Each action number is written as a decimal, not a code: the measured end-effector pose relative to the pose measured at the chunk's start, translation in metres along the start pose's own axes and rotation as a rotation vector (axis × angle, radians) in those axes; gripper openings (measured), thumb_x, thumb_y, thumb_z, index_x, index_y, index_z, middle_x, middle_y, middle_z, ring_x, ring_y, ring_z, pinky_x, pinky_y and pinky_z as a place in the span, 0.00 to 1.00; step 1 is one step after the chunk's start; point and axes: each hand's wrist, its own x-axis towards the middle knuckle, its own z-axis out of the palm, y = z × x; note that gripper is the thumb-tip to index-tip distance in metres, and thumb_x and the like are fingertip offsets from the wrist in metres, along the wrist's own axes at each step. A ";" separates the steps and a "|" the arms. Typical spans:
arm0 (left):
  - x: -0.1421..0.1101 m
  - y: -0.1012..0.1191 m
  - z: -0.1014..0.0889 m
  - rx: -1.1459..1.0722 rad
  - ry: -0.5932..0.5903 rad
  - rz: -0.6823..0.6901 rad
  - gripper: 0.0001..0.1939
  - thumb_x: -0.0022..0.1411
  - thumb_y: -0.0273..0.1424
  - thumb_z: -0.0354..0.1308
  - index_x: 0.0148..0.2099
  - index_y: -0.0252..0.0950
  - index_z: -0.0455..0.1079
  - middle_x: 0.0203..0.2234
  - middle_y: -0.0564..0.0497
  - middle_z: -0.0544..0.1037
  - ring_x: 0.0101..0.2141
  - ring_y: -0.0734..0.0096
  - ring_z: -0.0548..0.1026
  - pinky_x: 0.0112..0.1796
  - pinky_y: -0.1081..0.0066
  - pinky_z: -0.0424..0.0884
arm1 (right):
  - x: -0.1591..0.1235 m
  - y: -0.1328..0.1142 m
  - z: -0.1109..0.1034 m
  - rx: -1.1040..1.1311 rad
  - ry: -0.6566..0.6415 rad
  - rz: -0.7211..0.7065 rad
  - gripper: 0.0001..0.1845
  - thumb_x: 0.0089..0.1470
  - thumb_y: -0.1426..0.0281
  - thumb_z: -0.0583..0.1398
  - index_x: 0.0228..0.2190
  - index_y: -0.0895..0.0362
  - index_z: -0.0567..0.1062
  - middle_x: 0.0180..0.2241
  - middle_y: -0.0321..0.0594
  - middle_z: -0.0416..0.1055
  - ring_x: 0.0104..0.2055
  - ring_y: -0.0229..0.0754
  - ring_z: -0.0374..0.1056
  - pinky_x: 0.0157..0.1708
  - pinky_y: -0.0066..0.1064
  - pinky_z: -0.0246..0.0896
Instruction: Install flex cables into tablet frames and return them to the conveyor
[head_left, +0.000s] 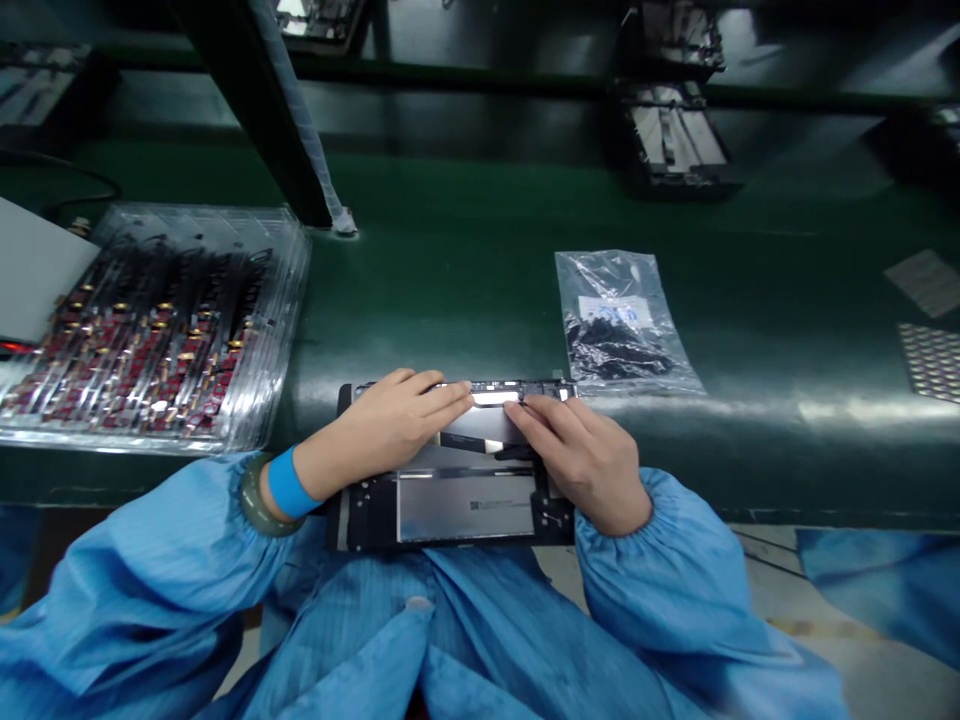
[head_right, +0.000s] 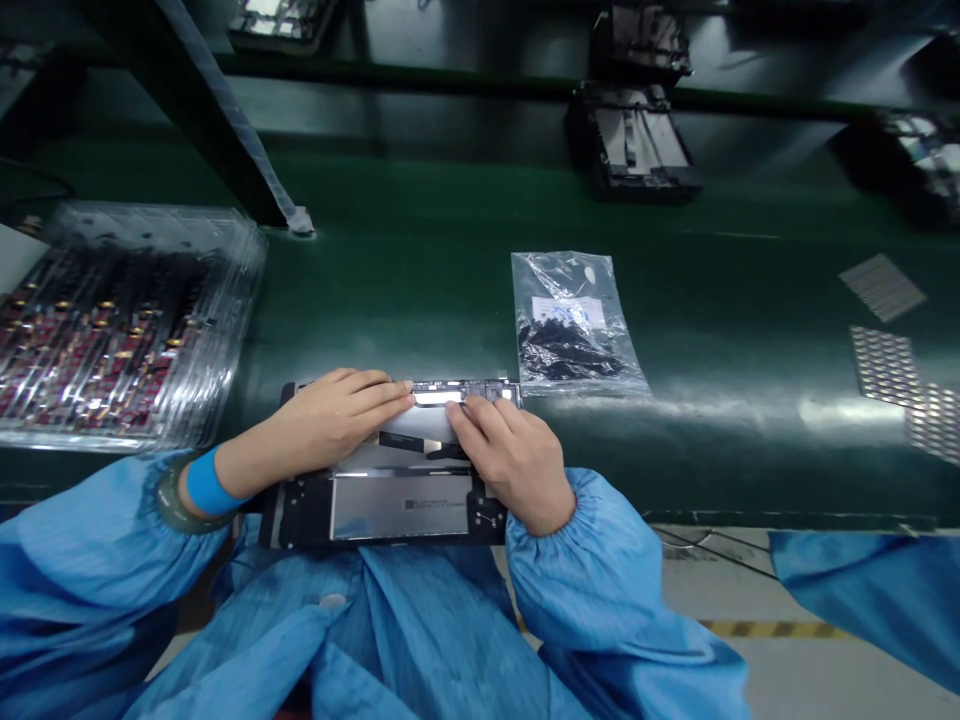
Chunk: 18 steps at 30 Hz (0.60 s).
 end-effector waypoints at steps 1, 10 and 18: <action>0.000 0.000 0.000 0.000 -0.005 -0.001 0.21 0.65 0.23 0.51 0.60 0.31 0.64 0.57 0.43 0.71 0.49 0.58 0.70 0.41 0.64 0.66 | 0.000 0.000 0.001 -0.004 -0.003 0.001 0.14 0.59 0.80 0.56 0.46 0.62 0.75 0.41 0.46 0.76 0.34 0.43 0.65 0.31 0.34 0.58; -0.003 -0.008 -0.002 -0.204 0.053 -0.014 0.18 0.67 0.23 0.47 0.57 0.36 0.66 0.54 0.45 0.73 0.51 0.62 0.71 0.45 0.63 0.69 | -0.020 0.013 -0.010 0.079 0.096 0.227 0.17 0.58 0.80 0.55 0.46 0.57 0.76 0.54 0.52 0.68 0.36 0.43 0.67 0.36 0.36 0.65; 0.020 -0.009 0.001 -0.257 -0.053 -0.369 0.15 0.69 0.37 0.49 0.43 0.31 0.71 0.37 0.44 0.73 0.40 0.61 0.72 0.40 0.65 0.70 | -0.050 0.012 -0.018 0.576 -0.203 1.089 0.27 0.56 0.47 0.53 0.32 0.57 0.77 0.25 0.41 0.73 0.28 0.46 0.69 0.30 0.35 0.64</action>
